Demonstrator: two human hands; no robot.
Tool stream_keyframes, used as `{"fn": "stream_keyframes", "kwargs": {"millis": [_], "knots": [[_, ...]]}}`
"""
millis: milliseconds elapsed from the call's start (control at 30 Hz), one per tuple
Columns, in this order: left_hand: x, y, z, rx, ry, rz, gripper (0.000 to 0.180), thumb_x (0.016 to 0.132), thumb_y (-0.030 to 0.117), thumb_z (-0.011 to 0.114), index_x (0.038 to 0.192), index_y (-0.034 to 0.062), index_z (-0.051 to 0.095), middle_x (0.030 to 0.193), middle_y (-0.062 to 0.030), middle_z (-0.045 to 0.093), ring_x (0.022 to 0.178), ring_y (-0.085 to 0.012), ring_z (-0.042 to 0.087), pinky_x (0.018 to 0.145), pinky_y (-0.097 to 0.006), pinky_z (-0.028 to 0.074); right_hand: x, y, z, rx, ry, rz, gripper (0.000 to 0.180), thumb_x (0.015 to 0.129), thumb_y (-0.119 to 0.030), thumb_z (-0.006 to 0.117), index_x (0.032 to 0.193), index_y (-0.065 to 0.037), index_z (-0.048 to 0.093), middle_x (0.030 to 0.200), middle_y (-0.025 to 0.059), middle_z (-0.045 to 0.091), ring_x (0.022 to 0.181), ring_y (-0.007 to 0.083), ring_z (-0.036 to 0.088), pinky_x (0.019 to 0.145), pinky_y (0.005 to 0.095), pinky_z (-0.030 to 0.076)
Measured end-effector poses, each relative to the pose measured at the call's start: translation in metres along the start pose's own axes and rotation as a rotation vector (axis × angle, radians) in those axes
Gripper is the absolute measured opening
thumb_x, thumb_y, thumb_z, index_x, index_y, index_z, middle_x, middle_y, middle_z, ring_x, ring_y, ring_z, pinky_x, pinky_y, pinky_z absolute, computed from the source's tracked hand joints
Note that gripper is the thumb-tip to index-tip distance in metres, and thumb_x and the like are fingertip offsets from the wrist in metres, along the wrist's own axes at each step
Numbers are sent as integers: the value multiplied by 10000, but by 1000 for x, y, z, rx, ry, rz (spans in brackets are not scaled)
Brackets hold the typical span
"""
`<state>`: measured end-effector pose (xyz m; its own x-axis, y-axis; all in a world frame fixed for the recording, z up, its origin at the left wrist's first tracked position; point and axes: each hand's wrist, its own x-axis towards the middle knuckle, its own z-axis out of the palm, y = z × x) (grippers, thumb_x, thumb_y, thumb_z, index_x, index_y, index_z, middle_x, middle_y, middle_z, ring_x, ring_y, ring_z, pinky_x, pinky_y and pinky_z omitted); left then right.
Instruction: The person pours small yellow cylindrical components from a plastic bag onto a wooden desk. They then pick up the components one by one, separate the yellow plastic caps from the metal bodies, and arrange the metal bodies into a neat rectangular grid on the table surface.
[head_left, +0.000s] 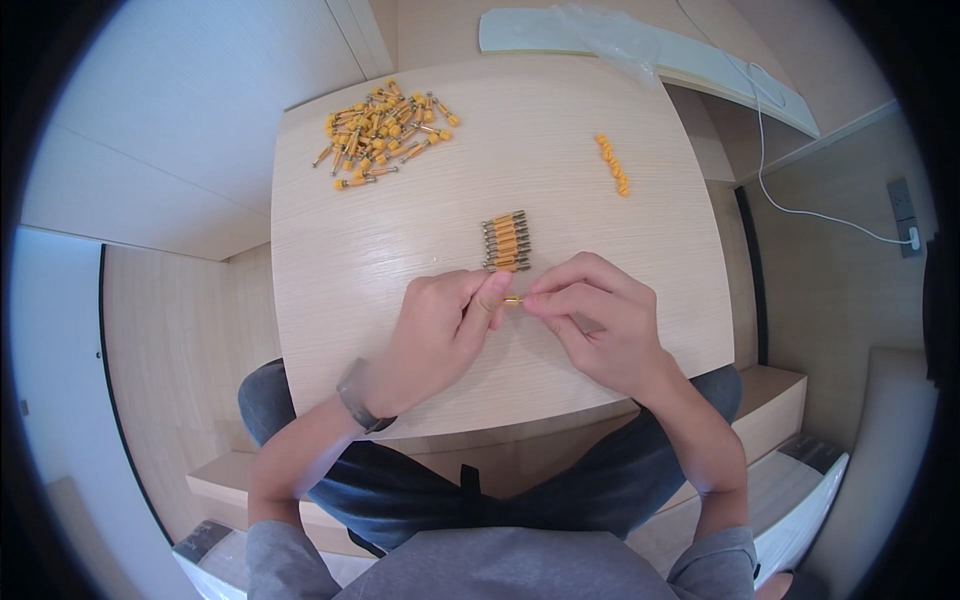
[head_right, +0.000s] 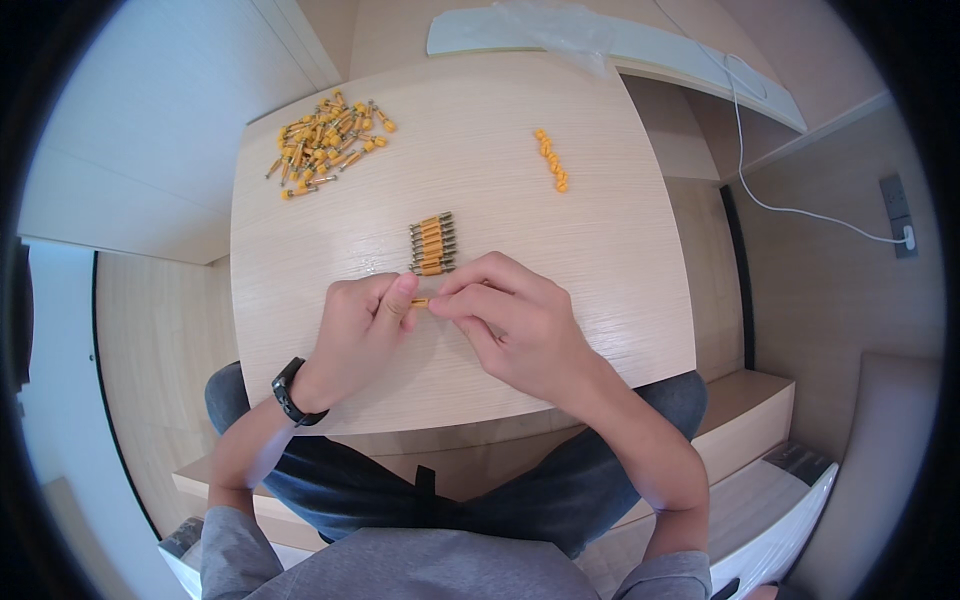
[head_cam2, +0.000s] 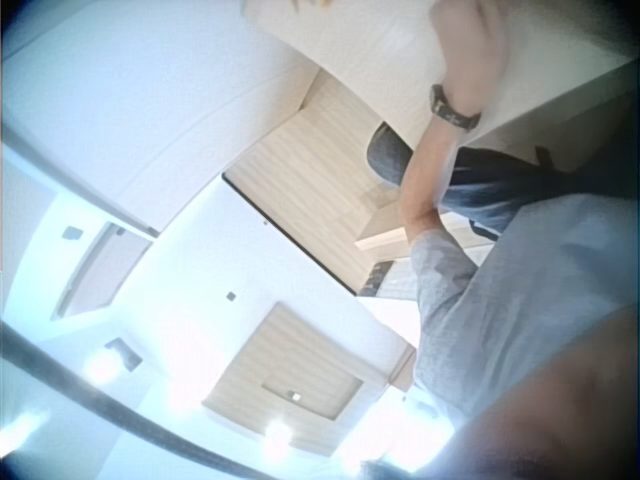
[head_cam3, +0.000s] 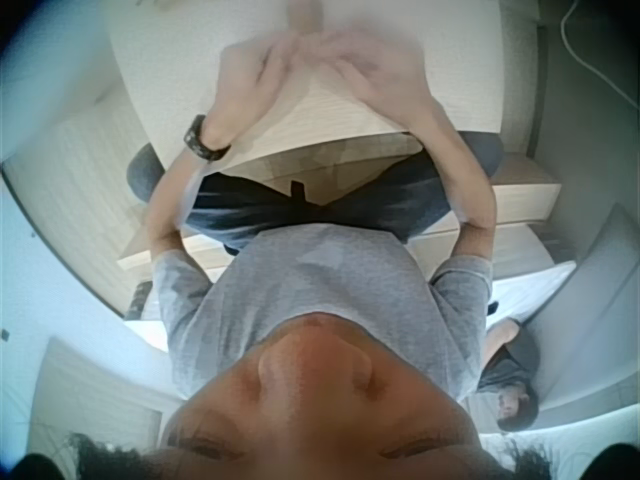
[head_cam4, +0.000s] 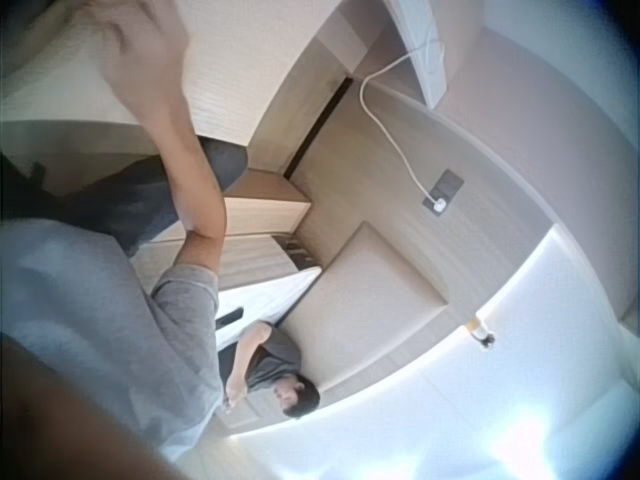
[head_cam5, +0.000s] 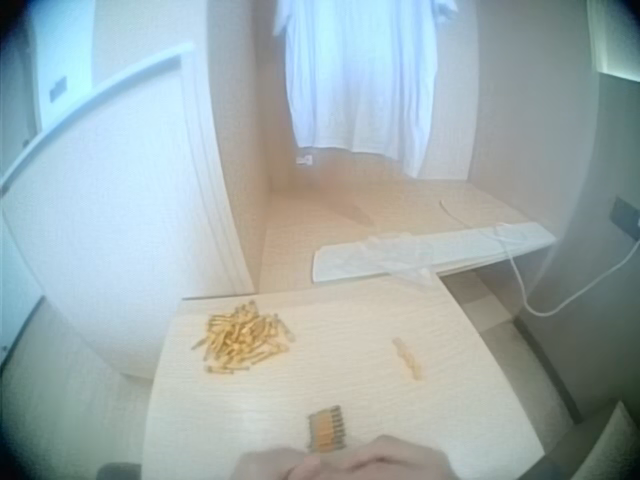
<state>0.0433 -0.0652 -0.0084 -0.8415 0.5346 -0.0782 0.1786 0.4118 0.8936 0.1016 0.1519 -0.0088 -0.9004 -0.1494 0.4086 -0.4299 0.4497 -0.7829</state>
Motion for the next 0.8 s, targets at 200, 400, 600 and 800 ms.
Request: {"fn": "stream_keyframes", "kwargs": {"millis": [200,400,600,800], "knots": [[4,-11,-5,10,54,8,308,1058,245,754,848,20,739,682,-89,649,582,-216,605,585,-341,497,18,10,-39,-164,272,66,77,884,61,805,928,-2,797,988,83,761,862,171,744,734,267,603],[4,-14,7,232,127,328,186,822,76,942,907,46,780,864,-59,671,742,-197,662,636,-326,535,24,47,-81,-248,247,600,194,862,33,827,1042,12,758,950,65,743,834,122,718,781,261,600],[5,-13,7,286,112,293,201,807,88,946,921,37,788,885,-78,679,778,-225,683,689,-335,562,24,64,-78,-154,226,591,227,844,29,845,1040,12,731,921,61,732,837,111,717,787,256,602],[5,-16,5,254,107,279,169,835,62,923,968,51,820,942,-73,708,782,-205,685,660,-314,551,28,64,-74,-160,263,596,185,846,24,852,984,10,730,929,66,757,850,115,735,792,263,614]]}}
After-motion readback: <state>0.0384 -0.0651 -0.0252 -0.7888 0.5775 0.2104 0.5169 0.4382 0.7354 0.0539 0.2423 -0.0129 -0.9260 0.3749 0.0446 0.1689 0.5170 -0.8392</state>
